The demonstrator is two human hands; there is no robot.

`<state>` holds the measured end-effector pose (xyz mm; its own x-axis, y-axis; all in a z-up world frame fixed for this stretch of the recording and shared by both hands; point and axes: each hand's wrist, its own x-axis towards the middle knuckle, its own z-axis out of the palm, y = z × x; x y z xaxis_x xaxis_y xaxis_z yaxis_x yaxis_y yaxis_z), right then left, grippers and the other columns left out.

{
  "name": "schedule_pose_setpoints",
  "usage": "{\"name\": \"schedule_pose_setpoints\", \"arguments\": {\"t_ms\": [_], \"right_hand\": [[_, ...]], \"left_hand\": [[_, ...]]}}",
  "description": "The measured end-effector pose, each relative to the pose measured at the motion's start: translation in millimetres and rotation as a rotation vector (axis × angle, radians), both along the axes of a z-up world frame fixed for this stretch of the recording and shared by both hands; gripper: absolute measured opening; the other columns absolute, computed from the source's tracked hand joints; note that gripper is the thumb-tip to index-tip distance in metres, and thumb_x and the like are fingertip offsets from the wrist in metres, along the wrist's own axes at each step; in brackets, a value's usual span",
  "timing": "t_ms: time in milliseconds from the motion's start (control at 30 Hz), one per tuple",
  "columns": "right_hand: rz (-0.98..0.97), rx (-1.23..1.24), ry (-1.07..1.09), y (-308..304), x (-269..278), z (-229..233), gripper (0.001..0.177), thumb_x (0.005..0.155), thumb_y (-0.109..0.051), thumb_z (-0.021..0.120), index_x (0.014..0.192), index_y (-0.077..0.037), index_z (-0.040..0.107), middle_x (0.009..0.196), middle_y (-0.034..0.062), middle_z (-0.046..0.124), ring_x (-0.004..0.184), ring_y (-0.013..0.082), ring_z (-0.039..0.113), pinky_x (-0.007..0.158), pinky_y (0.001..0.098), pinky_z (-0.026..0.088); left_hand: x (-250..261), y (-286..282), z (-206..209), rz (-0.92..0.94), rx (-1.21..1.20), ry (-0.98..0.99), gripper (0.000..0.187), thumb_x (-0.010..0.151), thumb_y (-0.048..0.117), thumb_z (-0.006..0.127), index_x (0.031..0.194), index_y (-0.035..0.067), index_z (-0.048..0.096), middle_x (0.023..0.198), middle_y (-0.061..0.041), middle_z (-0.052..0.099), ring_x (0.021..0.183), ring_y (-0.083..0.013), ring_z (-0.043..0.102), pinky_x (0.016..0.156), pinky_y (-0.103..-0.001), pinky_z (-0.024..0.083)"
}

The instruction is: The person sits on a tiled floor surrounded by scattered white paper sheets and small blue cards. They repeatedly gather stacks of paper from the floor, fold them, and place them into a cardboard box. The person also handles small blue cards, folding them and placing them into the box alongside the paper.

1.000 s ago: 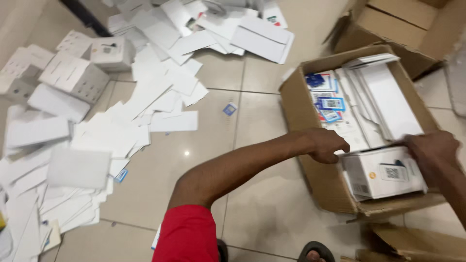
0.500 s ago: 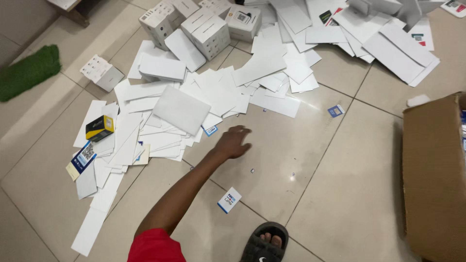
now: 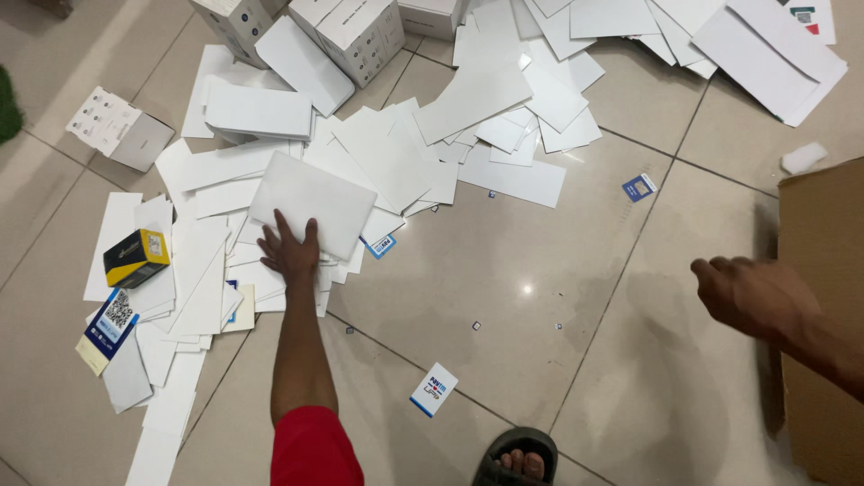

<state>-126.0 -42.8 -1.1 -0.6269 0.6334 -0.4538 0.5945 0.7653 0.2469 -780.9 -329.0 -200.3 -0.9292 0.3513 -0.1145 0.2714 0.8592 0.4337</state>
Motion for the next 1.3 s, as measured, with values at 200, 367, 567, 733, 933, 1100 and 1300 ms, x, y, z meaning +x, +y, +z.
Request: {"name": "schedule_pose_setpoints", "arguments": {"t_ms": [200,367,567,733,933,1100,1300], "right_hand": [[-0.049,-0.125,-0.147,17,-6,-11,0.015,0.099,-0.029,0.051,0.099,-0.014,0.054,0.082,0.0031,0.069,0.069,0.0200,0.072,0.064,0.0383,0.062],[0.047,-0.104,-0.024,56,-77,-23,0.037,0.095,-0.029,0.053,0.130,-0.016,0.056,0.097,0.0032,0.072,0.077,0.0228,0.075,0.064,0.0384,0.064],[0.190,-0.034,0.050,117,-238,-52,0.080,0.090,-0.050,0.065,0.155,-0.014,0.037,0.148,0.0153,0.047,0.130,0.0315,0.053,0.105,0.0465,0.051],[0.186,-0.009,0.365,187,-362,-88,0.109,0.078,-0.076,0.063,0.164,-0.022,0.022,0.163,0.0288,0.020,0.145,0.0535,0.026,0.106,0.0728,0.033],[-0.039,-0.128,0.470,242,-447,-128,0.124,0.068,-0.095,0.049,0.166,-0.028,0.013,0.166,0.0319,-0.002,0.147,0.0627,-0.004,0.106,0.0875,0.011],[-0.095,-0.148,0.572,246,-462,-153,0.113,0.074,-0.095,0.041,0.163,-0.028,0.024,0.166,0.0335,-0.008,0.148,0.0607,-0.016,0.106,0.0867,-0.002],[-0.133,-0.081,0.780,198,-443,-174,0.091,0.092,-0.084,0.038,0.164,-0.028,0.034,0.171,0.0315,0.000,0.158,0.0496,-0.008,0.114,0.0806,-0.010]], "left_hand": [[54,84,20,-0.152,-0.138,0.089,0.109,0.077,0.092,0.044,0.165,0.034,0.016,0.166,-0.034,-0.007,0.147,-0.0621,-0.015,0.107,-0.081,-0.012],[126,151,33,-0.391,-0.085,0.184,0.105,0.080,0.089,0.051,0.164,0.031,0.027,0.167,-0.035,-0.002,0.150,-0.0596,-0.011,0.107,-0.084,-0.010],[145,201,50,-0.449,0.000,0.217,0.101,0.080,0.083,0.059,0.162,0.030,0.031,0.167,-0.032,0.002,0.151,-0.0566,-0.004,0.110,-0.081,-0.006],[124,215,53,-0.503,0.083,0.204,0.098,0.081,0.080,0.062,0.161,0.031,0.035,0.168,-0.030,0.010,0.155,-0.0503,0.005,0.119,-0.075,0.000],[110,226,56,-0.544,0.069,0.223,0.099,0.077,0.076,0.068,0.158,0.029,0.039,0.166,-0.031,0.014,0.155,-0.0495,0.008,0.117,-0.076,0.001],[96,234,53,-0.543,0.056,0.255,0.098,0.076,0.072,0.069,0.158,0.028,0.039,0.166,-0.028,0.018,0.155,-0.0471,0.011,0.118,-0.075,0.002],[86,238,42,-0.537,0.154,0.276,0.105,0.080,0.071,0.067,0.159,0.009,0.035,0.164,-0.026,0.031,0.156,-0.0423,0.019,0.121,-0.071,0.003]]}}
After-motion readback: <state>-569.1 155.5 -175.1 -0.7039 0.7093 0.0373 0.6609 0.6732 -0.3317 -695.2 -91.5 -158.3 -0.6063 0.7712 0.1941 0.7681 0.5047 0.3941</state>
